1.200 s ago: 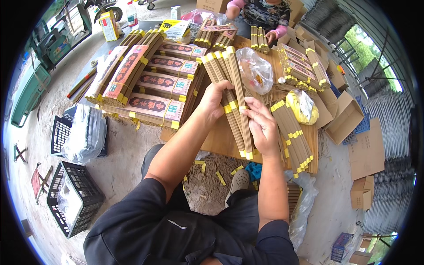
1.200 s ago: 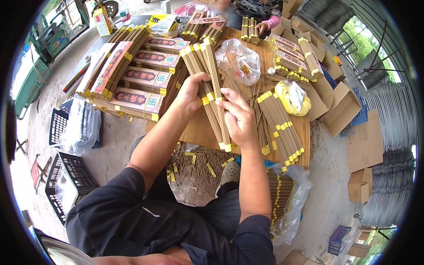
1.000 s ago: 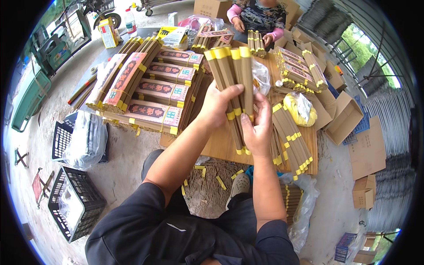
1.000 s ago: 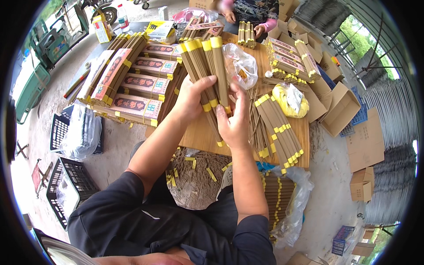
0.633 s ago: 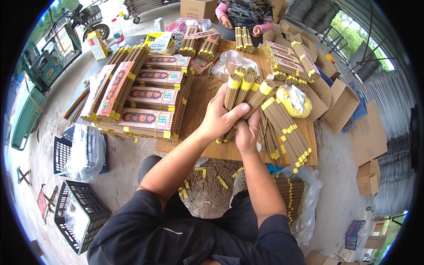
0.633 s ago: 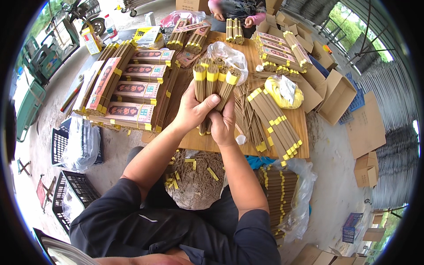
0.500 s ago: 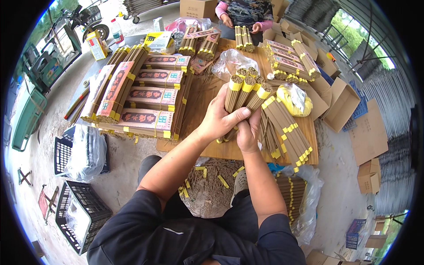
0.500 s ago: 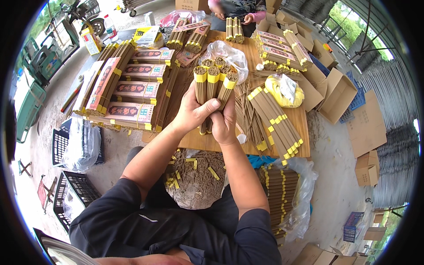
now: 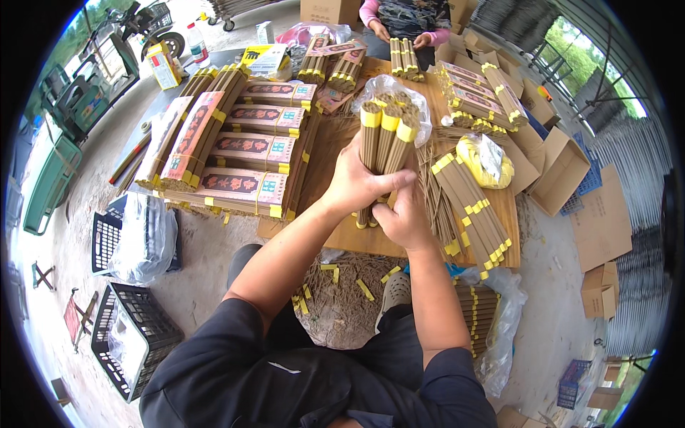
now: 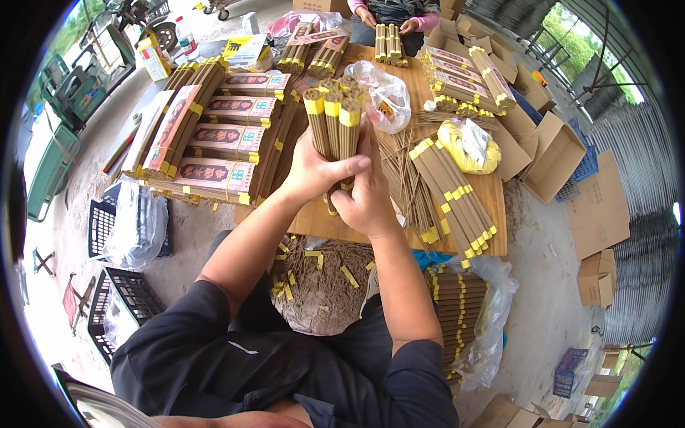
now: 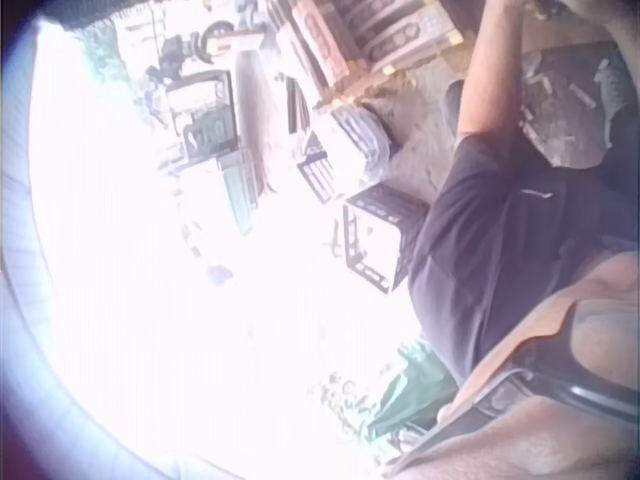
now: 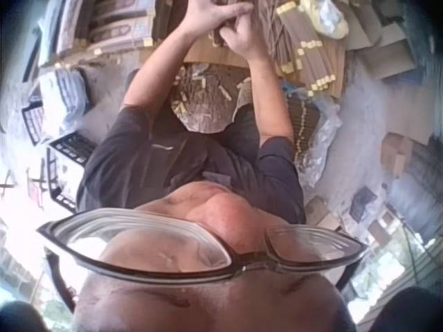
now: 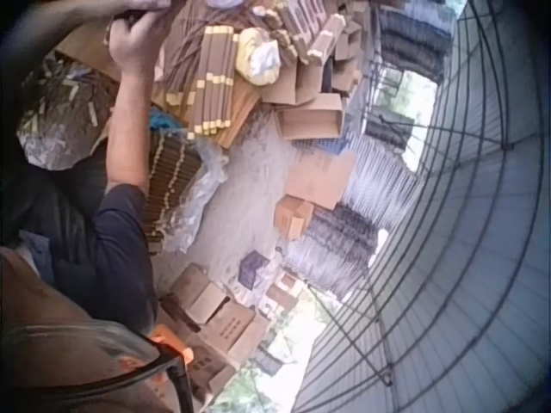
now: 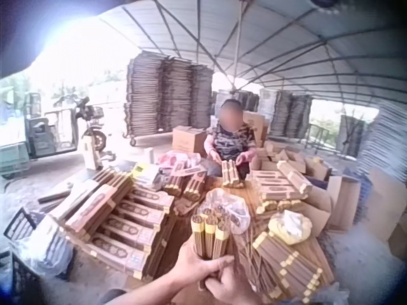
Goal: The person gathers loose incense sticks, aligns them into bundles, and secures them with yellow rubber bands. They then wrap a paper label around each bundle and place the finished units on a nearby stack.
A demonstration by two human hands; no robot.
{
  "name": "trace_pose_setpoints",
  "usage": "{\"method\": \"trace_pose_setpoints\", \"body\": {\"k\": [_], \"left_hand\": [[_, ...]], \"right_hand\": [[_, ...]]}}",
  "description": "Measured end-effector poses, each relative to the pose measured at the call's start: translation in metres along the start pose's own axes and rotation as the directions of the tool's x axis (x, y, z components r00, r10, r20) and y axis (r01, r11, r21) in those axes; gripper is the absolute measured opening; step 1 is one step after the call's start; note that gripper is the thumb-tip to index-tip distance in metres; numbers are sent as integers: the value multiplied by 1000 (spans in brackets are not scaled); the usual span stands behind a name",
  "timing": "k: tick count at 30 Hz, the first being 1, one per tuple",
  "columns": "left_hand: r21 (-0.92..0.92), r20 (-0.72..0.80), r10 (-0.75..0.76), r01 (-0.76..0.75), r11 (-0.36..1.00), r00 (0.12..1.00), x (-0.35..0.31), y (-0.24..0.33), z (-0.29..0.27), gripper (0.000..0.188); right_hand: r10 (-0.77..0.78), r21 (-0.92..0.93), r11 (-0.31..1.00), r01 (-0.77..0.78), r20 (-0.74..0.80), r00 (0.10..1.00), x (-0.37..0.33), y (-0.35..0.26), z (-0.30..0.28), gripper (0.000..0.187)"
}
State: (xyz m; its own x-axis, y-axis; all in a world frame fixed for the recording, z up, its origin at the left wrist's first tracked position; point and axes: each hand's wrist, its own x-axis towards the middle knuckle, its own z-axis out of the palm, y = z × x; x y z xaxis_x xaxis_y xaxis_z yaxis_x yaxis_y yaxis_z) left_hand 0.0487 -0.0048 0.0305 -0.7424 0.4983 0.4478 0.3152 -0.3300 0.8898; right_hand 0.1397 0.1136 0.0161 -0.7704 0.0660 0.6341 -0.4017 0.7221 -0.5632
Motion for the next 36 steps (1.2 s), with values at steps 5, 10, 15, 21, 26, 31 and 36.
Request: {"method": "trace_pose_setpoints", "body": {"k": [5, 10, 15, 21, 26, 31, 36], "left_hand": [[-230, -366, -83, -3, 973, 927, 7, 21, 5, 35], [-493, -538, 131, -438, 752, 832, 8, 52, 12, 61], [-421, -314, 649, -714, 559, 693, -13, 40, 50, 42], [345, 465, 616, -771, 536, 636, -8, 19, 18, 57], [-257, 362, -11, 111, 960, 932, -12, -1, -26, 104], [8, 409, -43, 44, 999, 911, -28, -16, -9, 117], [127, 317, 10, -53, 991, 948, -32, -28, -12, 95]], "right_hand": [[-330, -137, 944, 301, -383, 863, -24, -29, 6, 37], [586, 921, -24, -388, 327, 741, -34, -66, 32, 72], [243, 757, -653, -11, 223, 944, 7, -47, -12, 83], [336, 957, -240, 160, -73, 939, 23, 13, -79, 53], [246, 606, 795, 2, -325, 913, 27, -18, -59, 55], [104, 450, 891, 54, -318, 942, 17, -28, -6, 54], [168, 642, 766, 25, -238, 956, 20, -15, 1, 70]]}}
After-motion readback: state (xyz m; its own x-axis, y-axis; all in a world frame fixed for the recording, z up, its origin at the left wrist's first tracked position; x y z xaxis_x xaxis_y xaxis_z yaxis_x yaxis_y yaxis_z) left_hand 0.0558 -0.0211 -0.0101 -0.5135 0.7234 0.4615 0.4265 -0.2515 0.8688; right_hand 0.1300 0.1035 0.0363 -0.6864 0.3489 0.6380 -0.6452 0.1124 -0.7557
